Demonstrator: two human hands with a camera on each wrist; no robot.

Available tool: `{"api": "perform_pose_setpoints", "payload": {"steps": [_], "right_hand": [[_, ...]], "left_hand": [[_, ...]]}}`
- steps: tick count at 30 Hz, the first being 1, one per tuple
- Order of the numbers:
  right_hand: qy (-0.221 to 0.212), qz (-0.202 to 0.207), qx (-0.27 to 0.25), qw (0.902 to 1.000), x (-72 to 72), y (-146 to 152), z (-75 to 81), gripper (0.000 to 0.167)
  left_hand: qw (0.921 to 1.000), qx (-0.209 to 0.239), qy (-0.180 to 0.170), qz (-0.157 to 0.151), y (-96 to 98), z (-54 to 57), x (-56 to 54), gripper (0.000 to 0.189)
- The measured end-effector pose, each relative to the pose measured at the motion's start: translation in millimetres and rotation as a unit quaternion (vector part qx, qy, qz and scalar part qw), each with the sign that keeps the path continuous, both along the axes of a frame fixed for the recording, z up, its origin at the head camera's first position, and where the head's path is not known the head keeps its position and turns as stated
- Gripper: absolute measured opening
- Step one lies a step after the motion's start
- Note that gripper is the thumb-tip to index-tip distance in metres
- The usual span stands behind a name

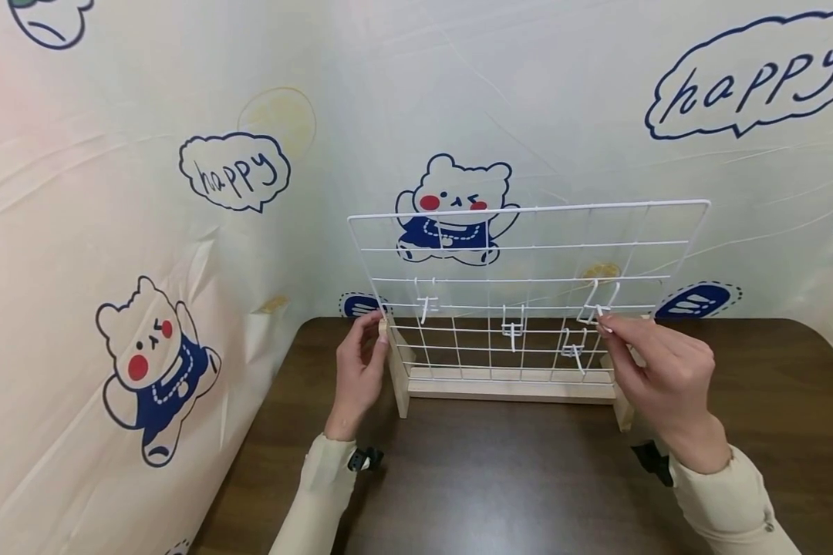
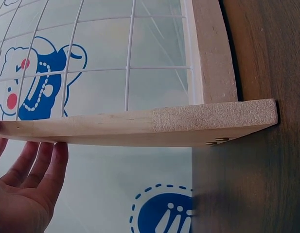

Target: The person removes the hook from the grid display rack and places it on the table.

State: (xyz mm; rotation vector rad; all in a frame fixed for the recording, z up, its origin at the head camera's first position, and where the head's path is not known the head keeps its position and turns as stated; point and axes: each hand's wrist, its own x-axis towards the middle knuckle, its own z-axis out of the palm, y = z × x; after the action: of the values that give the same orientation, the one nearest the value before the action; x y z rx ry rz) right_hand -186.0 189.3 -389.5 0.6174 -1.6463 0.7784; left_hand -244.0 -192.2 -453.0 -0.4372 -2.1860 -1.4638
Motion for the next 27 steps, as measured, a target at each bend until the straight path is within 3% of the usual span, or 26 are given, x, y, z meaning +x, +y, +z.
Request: {"api": "perform_pose_setpoints", "payload": {"steps": [10, 27], "right_hand": [[0.019, -0.002, -0.003, 0.9998, 3.0, -7.1, 1.6, 0.044], [0.008, 0.004, 0.031, 0.9995, 6.4, -8.1, -2.1, 0.045]], "left_hand": [[1.0, 0.002, -0.006, -0.001, -1.1, 2.3, 1.7, 0.033], [0.9998, 0.008, -0.016, -0.006, -1.1, 2.3, 1.7, 0.033]]}}
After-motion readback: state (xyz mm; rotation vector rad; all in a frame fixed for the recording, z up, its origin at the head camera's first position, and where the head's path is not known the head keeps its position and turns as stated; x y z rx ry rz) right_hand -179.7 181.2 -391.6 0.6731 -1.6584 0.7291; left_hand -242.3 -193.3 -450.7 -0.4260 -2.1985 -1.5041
